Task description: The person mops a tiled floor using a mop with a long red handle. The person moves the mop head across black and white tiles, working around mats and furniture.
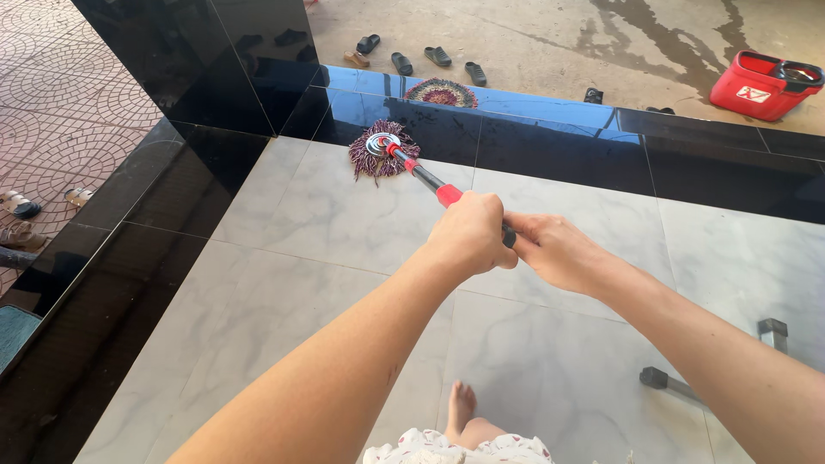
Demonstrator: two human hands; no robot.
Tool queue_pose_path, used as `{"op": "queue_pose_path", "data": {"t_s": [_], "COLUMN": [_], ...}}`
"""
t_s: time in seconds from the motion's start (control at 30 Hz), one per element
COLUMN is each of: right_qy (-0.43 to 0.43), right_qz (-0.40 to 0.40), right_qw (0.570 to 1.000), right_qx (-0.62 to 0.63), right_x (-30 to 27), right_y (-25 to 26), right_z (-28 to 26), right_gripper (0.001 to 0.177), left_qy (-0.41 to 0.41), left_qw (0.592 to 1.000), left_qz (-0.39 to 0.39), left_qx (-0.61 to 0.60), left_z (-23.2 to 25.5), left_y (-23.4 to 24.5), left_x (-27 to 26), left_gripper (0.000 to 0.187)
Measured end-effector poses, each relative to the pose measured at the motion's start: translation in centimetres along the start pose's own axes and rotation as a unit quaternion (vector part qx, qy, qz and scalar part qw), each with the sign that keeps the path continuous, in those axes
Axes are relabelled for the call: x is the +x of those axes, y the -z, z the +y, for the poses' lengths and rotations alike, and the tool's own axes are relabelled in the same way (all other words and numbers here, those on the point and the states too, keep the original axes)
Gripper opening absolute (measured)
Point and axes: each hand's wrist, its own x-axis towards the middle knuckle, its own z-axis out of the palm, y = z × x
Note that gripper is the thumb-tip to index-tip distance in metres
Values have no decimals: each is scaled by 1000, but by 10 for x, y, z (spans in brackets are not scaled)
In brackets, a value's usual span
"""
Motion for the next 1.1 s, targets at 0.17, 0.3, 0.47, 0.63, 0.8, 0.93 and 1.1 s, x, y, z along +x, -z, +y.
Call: {"op": "queue_pose_path", "data": {"t_s": [0.17,0.3,0.47,0.63,0.8,0.93,1.1], "right_qy": [22,87,54,125,220,114,90], "right_qz": [-6,12,-6,1,31,-1,0], "right_qw": [1000,996,998,992,973,993,996], "right_qx": [21,10,22,24,60,45,6], "right_x": [59,116,176,219,244,251,257], "right_y": [15,24,37,43,44,43,35], "right_z": [3,9,0,-2,-12,-39,-70], "right_gripper": [36,45,39,44,51,45,49], "left_qy": [22,23,38,49,49,65,81], "left_qw": [1000,1000,999,998,998,997,996], "left_qz": [4,3,16,28,50,44,38], "left_qx": [-5,15,6,-1,-6,11,10], "left_z": [-15,-29,-50,-68,-81,-94,-113], "left_y": [13,31,50,62,71,88,108], "left_x": [48,95,146,181,198,204,201], "left_gripper": [24,25,25,25,24,27,29]}}
